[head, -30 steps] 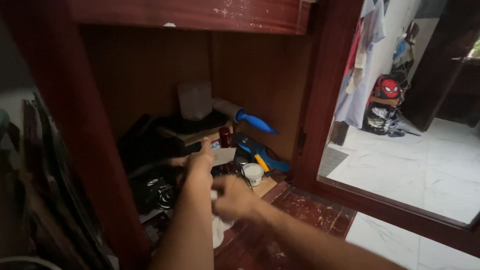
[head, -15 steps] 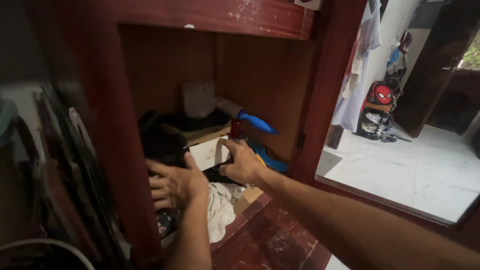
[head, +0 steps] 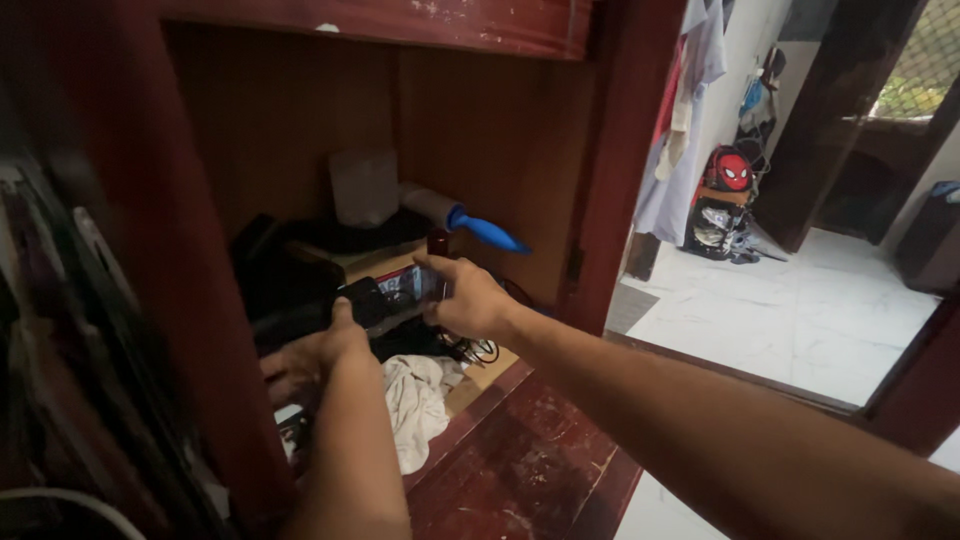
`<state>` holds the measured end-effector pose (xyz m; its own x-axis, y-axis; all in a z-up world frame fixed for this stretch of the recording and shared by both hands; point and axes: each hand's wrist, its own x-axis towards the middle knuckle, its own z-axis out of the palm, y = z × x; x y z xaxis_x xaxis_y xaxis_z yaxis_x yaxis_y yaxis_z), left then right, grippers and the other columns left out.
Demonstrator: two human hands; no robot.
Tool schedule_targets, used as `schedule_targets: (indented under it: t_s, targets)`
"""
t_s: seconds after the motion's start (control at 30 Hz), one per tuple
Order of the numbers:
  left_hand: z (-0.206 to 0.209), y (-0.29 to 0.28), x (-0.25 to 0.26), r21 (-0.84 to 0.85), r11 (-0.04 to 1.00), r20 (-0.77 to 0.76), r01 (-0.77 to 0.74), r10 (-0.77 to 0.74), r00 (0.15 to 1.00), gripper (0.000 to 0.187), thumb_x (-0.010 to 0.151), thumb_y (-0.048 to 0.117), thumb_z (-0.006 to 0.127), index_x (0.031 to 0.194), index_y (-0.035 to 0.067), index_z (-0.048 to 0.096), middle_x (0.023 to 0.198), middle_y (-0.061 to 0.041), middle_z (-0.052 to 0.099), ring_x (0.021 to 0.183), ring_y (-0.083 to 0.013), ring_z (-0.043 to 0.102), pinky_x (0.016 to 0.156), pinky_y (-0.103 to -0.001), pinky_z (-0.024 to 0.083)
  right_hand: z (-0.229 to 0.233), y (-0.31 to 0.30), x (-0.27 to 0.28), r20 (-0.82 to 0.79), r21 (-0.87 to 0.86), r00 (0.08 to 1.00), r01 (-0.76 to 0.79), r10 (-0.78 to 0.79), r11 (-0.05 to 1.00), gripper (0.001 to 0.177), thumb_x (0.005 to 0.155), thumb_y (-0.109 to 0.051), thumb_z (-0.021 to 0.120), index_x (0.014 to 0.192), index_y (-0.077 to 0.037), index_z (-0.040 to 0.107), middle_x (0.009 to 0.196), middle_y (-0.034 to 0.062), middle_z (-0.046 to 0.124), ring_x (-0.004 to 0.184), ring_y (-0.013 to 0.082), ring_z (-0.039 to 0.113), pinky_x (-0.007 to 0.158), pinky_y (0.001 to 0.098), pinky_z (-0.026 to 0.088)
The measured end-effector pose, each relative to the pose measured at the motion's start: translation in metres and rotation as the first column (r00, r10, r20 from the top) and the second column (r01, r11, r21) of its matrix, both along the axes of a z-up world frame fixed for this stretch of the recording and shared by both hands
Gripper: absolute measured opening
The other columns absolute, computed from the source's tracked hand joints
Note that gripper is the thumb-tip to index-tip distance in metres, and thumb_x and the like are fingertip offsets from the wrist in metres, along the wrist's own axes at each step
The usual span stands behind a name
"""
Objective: The person organizes a cluttered wooden shelf by picking up various items, wiping them with a cloth, and placing them back. They handle objects including a red bottle, a blue comb, a small white container, and a yellow tool, moving them around to tidy the space.
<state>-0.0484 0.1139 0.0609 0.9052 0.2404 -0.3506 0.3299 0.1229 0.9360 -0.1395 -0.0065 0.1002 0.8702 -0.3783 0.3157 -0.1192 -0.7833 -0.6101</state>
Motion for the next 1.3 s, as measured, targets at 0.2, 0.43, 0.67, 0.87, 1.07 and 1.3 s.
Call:
schedule_targets:
  t_s: [0.2, 0.43, 0.67, 0.87, 1.07, 1.3]
  targets:
    - [0.007, -0.010, -0.008, 0.107, 0.991, -0.062, 0.082, -0.075, 0.995, 0.138, 0.082, 0.044, 0.087, 0.163, 0.005, -0.018, 0.142, -0.038, 0.045, 0.116, -0.0474, 0.064, 0.101, -0.051, 0.053, 0.008, 0.006, -0.010, -0.005, -0.002, 1.000, -0.005, 0.005, 1.000, 0.086, 0.073, -0.012, 0.084, 0.150, -0.016, 0.047, 0.123, 0.0165, 0.064, 0.108, 0.0291, 0.068, 0.094, 0.0366, 0.054]
    - [0.005, -0.044, 0.018, -0.263, 0.961, 0.070, -0.088, 0.110, 0.991, 0.133, 0.067, 0.020, 0.094, 0.157, 0.008, -0.003, 0.142, -0.029, 0.042, 0.120, -0.0397, 0.061, 0.089, -0.046, 0.064, -0.016, -0.012, 0.002, 0.260, 0.049, 0.943, -0.226, 0.206, 0.973, 0.070, 0.073, 0.005, 0.070, 0.141, -0.002, 0.053, 0.117, 0.0160, 0.075, 0.102, 0.0218, 0.074, 0.089, 0.0345, 0.059]
    - [0.005, -0.063, 0.040, -0.338, 0.928, 0.006, 0.156, -0.163, 0.987, 0.150, 0.059, 0.019, 0.102, 0.155, 0.000, -0.011, 0.160, -0.024, 0.027, 0.139, -0.0389, 0.048, 0.101, -0.061, 0.049, -0.007, -0.021, 0.021, 0.218, -0.096, 0.975, 0.067, -0.045, 0.993, 0.023, 0.077, -0.008, 0.083, 0.098, -0.002, 0.076, 0.095, 0.0166, 0.077, 0.087, 0.0255, 0.076, 0.081, 0.0375, 0.059]
    - [0.031, -0.036, -0.004, -0.258, 0.931, 0.177, 0.257, -0.216, 0.960, 0.163, 0.065, 0.038, 0.099, 0.147, 0.006, -0.038, 0.170, -0.024, -0.010, 0.145, -0.0443, 0.039, 0.101, -0.057, 0.058, 0.008, -0.011, 0.025, 0.155, -0.069, 0.935, 0.333, -0.320, 0.940, 0.016, 0.079, -0.011, 0.080, 0.094, -0.011, 0.079, 0.097, 0.0116, 0.076, 0.091, 0.0293, 0.071, 0.079, 0.0429, 0.055]
    - [0.038, -0.027, -0.019, 0.032, 0.961, 0.091, 0.276, -0.278, 0.956, 0.164, 0.068, 0.034, 0.097, 0.144, 0.014, -0.047, 0.167, -0.028, 0.000, 0.137, -0.0461, 0.049, 0.110, -0.048, 0.048, 0.002, -0.010, 0.028, 0.337, 0.015, 0.926, 0.172, -0.167, 0.985, 0.046, 0.072, -0.013, 0.075, 0.116, -0.006, 0.068, 0.098, 0.0156, 0.077, 0.089, 0.0291, 0.076, 0.081, 0.0409, 0.059]
    - [0.031, -0.071, 0.005, -0.039, 0.990, 0.089, 0.133, -0.130, 0.988, 0.152, 0.071, 0.022, 0.095, 0.148, 0.005, -0.034, 0.161, -0.022, 0.018, 0.132, -0.0400, 0.053, 0.104, -0.045, 0.053, -0.049, 0.044, -0.040, -0.275, -0.071, 0.957, -0.122, 0.098, 0.990, 0.055, 0.074, -0.031, 0.077, 0.120, -0.003, 0.065, 0.109, 0.0213, 0.073, 0.105, 0.0357, 0.072, 0.092, 0.0416, 0.056]
